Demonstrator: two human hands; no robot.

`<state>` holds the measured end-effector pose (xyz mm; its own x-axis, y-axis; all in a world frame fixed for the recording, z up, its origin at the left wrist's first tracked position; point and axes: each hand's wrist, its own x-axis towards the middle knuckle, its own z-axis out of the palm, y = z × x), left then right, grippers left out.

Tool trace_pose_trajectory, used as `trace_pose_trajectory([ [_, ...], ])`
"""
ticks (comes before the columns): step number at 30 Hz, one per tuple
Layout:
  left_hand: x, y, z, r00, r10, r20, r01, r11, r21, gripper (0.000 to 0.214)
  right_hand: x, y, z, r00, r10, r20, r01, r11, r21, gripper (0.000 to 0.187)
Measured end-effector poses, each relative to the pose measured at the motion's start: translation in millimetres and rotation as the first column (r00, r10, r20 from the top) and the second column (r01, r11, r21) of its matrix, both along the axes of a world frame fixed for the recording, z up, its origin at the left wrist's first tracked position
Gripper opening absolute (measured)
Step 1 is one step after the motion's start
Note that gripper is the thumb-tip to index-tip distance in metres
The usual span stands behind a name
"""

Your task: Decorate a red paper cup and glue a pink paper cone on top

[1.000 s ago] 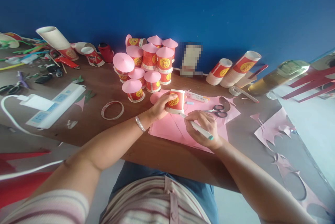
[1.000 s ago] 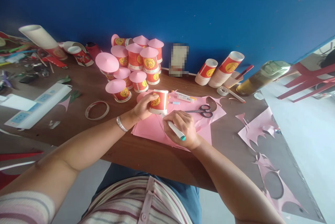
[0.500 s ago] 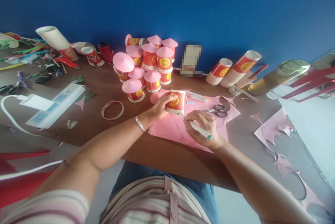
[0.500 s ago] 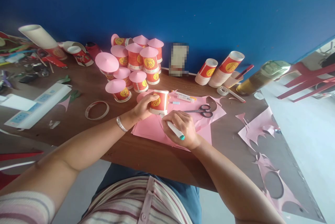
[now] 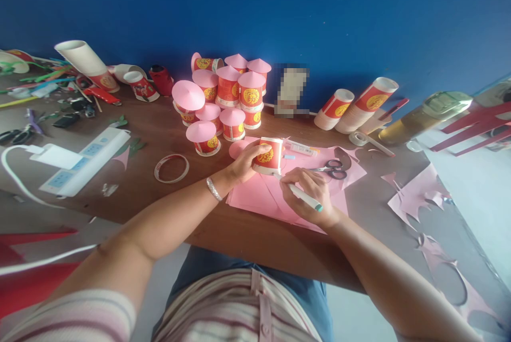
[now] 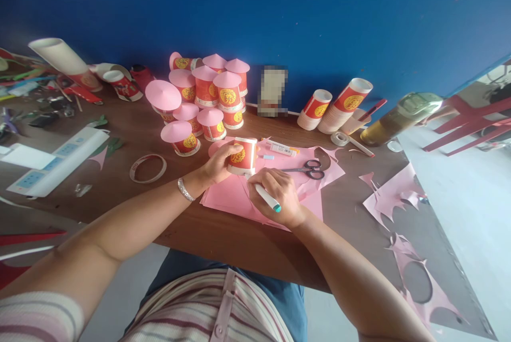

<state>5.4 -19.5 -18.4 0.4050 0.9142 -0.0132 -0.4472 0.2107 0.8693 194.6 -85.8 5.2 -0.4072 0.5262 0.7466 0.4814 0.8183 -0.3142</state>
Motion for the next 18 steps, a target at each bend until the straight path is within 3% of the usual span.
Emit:
trace_pose_trajectory([
  [7, 0.3, -3.3, 4.5, 1.000, -0.007, -0.026, 0.008, 0.999, 0.033, 0.039, -0.7, 2.4, -1.4, 0.998, -0.066, -0.021, 0.067, 0.997, 0.037, 0.017],
  [18, 0.2, -4.9, 1.5, 0.998, -0.027, -0.050, 0.029, 0.999, 0.044, 0.040, -2.2, 2.7, 1.5, 0.998, -0.051, -0.033, 0.053, 0.998, 0.040, 0.015],
])
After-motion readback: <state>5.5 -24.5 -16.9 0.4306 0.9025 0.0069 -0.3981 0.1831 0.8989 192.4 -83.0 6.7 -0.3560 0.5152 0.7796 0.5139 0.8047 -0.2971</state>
